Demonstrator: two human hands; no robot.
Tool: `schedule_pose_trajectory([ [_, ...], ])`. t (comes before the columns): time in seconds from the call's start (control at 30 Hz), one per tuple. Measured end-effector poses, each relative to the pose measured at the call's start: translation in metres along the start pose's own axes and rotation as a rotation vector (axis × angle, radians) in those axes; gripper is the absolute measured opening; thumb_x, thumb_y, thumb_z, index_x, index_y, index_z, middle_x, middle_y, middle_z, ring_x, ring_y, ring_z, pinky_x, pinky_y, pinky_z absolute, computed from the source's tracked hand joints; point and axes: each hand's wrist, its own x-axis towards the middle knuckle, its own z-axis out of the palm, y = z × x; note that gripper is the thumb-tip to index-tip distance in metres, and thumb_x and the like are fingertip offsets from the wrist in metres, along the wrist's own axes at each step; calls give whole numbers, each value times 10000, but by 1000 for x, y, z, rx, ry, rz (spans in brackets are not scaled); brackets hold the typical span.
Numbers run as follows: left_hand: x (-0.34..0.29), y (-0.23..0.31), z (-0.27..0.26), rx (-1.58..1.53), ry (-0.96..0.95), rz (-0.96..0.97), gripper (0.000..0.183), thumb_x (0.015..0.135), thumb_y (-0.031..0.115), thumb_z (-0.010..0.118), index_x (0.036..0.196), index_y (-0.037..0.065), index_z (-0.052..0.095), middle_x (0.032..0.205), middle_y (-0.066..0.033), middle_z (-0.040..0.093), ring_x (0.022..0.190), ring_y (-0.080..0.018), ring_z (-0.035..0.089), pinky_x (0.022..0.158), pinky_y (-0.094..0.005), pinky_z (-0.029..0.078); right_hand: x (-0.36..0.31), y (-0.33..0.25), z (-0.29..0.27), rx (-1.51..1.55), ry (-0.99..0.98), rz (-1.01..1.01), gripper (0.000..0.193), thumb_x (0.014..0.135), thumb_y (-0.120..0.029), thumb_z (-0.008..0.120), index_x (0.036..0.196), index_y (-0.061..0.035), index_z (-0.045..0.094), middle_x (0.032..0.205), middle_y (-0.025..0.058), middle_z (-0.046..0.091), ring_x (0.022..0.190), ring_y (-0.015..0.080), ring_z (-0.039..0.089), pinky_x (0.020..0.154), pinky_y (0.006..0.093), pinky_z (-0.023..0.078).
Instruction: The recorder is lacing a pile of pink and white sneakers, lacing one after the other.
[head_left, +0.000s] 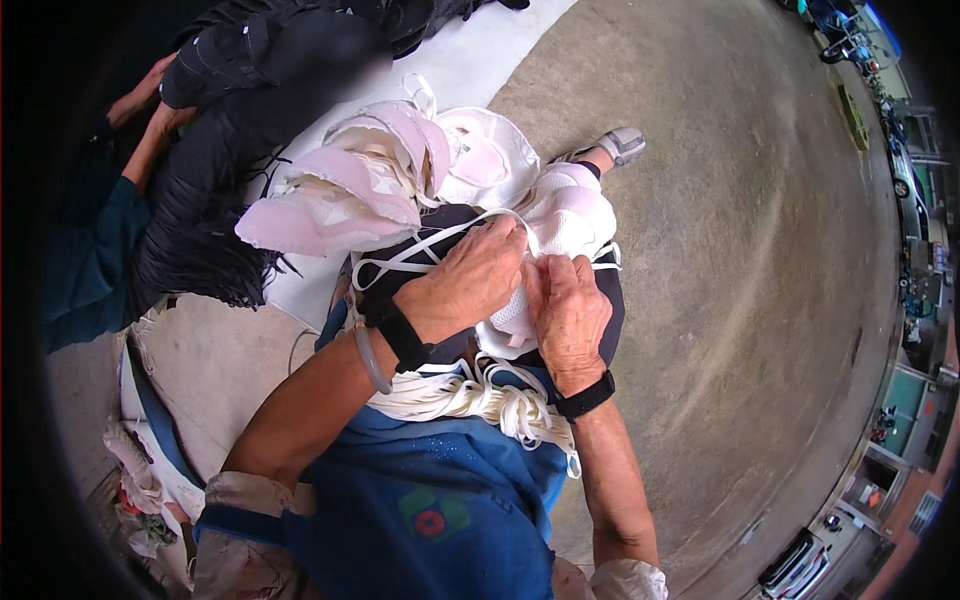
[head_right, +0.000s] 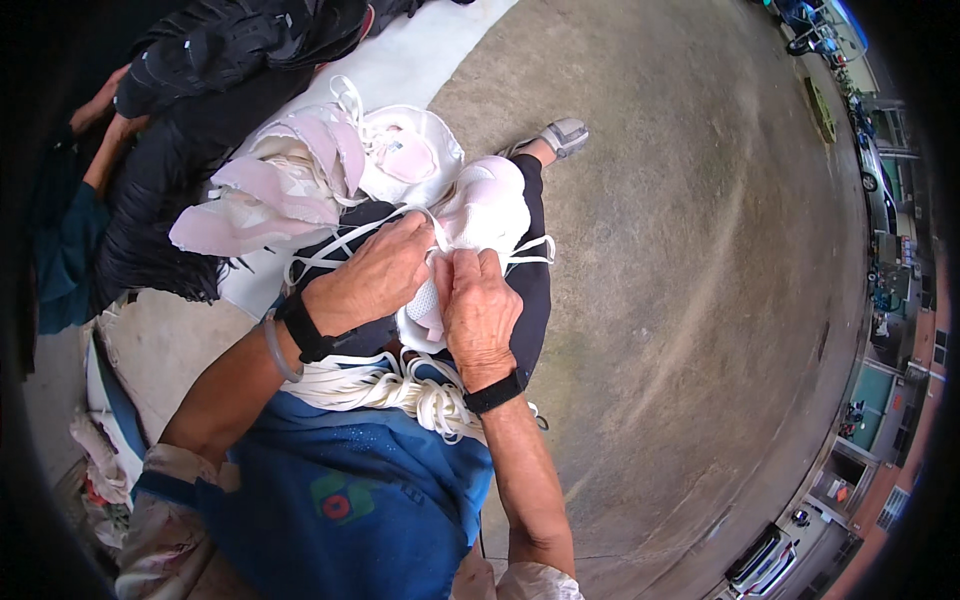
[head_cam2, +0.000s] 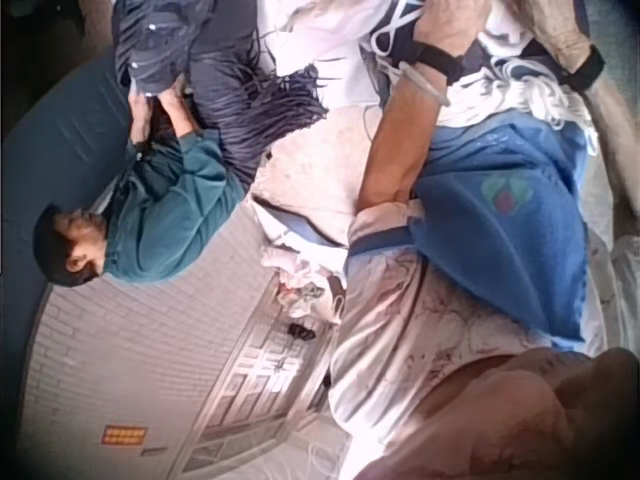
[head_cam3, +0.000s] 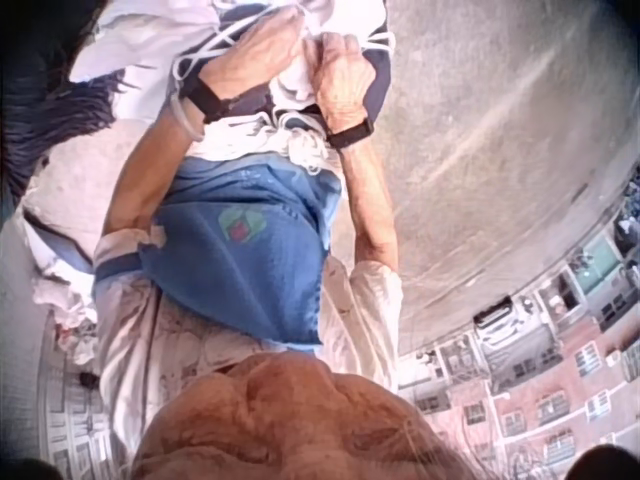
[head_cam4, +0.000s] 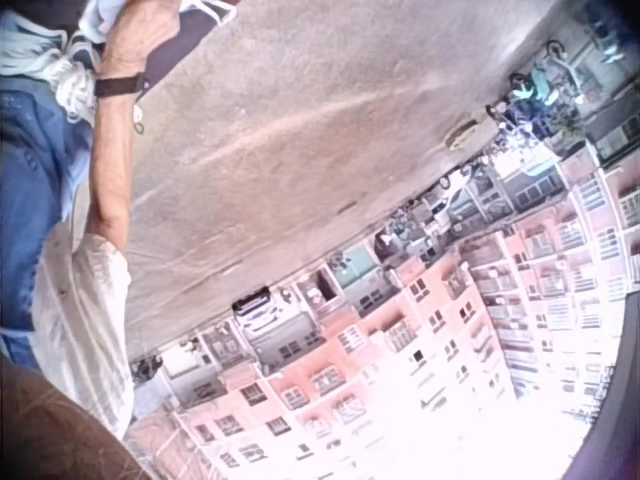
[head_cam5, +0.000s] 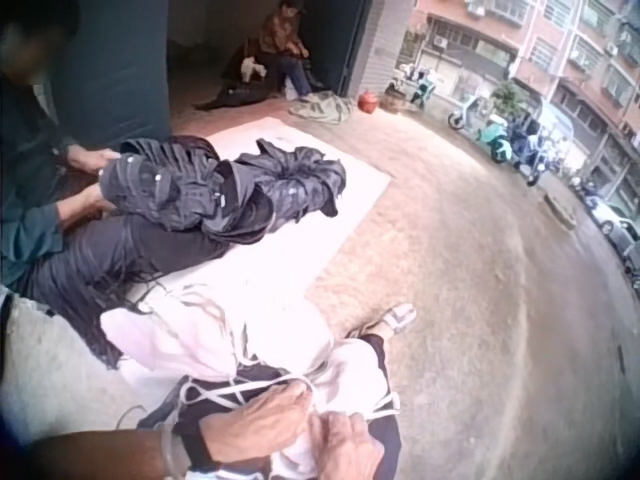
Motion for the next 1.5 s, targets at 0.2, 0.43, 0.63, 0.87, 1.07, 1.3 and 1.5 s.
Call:
schedule_pose_trajectory([
  [0.2,4,-7,-1,-8,-22,32,209,773,-20,553,966,-85,505,949,-234,516,943,-387,559,817,-435,477,10,13,17,86,34,-8,127,801,-140,654,769,-66,556,749,118,562,594,328,595,515,410,478],
  [0.43,7,-18,2,-9,-13,118,211,759,-41,545,964,-79,518,942,-221,525,931,-375,555,810,-435,480,16,15,16,350,-2,149,139,792,-147,660,754,-35,586,707,135,596,578,298,604,559,382,484],
  [0.63,8,-9,0,-107,-17,44,205,730,-69,547,934,-84,538,943,-214,532,928,-377,562,820,-439,478,16,19,7,406,-63,173,175,802,-159,669,748,-18,582,681,142,580,565,281,583,546,365,462],
  [0.87,8,-19,8,-45,62,107,204,739,-72,543,941,-94,525,961,-220,544,919,-399,588,782,-458,486,0,-2,5,-5,22,-117,156,796,-198,700,780,-88,590,706,92,554,591,266,609,503,374,473],
  [1.07,11,-13,3,-200,109,36,255,732,-72,543,984,-53,509,914,-242,554,864,-440,577,770,-489,470,5,-8,11,-170,-23,-84,156,842,-223,650,813,-91,571,762,88,559,600,253,630,491,361,490],
  [1.3,18,-19,-3,-280,7,-46,255,738,-53,548,977,-6,474,860,-263,608,890,-477,574,732,-516,462,7,-8,18,-254,-42,-129,150,847,-181,616,802,-61,538,766,96,557,578,233,634,477,339,501],
  [1.5,13,-14,-1,-239,31,-96,300,766,-38,568,1036,3,442,877,-261,589,912,-472,566,751,-504,458,14,1,7,-285,-144,-240,109,820,-111,593,801,-30,523,728,130,556,573,258,632,494,360,508],
])
